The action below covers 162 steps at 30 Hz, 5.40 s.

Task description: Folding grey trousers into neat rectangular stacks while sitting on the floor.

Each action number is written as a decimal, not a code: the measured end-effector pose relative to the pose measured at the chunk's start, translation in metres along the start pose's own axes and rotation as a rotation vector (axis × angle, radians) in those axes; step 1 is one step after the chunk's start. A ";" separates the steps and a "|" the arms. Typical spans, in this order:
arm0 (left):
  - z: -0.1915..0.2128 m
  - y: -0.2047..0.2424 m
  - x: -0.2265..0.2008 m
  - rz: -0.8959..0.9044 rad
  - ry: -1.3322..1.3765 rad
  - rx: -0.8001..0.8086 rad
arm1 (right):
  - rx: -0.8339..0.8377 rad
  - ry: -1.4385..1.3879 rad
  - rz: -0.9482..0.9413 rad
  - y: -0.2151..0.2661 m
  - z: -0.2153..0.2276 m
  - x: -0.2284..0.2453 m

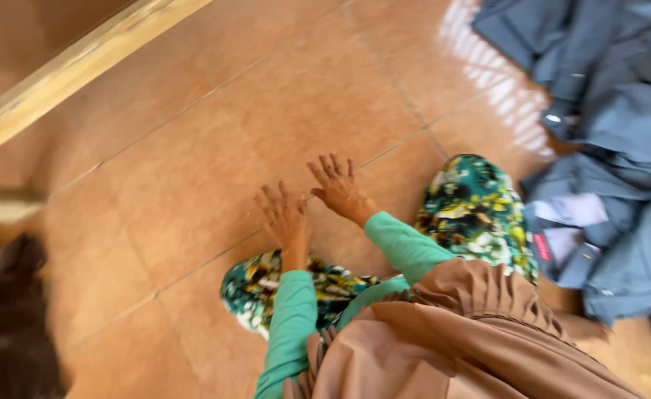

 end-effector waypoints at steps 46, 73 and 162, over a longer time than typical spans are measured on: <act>-0.011 0.136 -0.479 -0.621 0.843 1.555 | -0.433 -0.366 -1.513 0.346 0.137 -0.521; -0.073 0.006 -0.240 -0.043 0.826 1.067 | 0.374 -0.019 -0.942 0.223 0.103 -0.482; -0.063 -0.027 0.138 1.492 1.686 -0.087 | 0.095 0.358 0.205 0.048 -0.066 -0.091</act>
Point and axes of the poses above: each hand's wrist, its own y-axis away from the middle knuckle, its own z-axis out of the back of the hand, x = y × z, the point moved 5 cm from there along -y, towards the middle knuckle, and after that the axes turned 7 degrees about y, right-handed, at the moved point
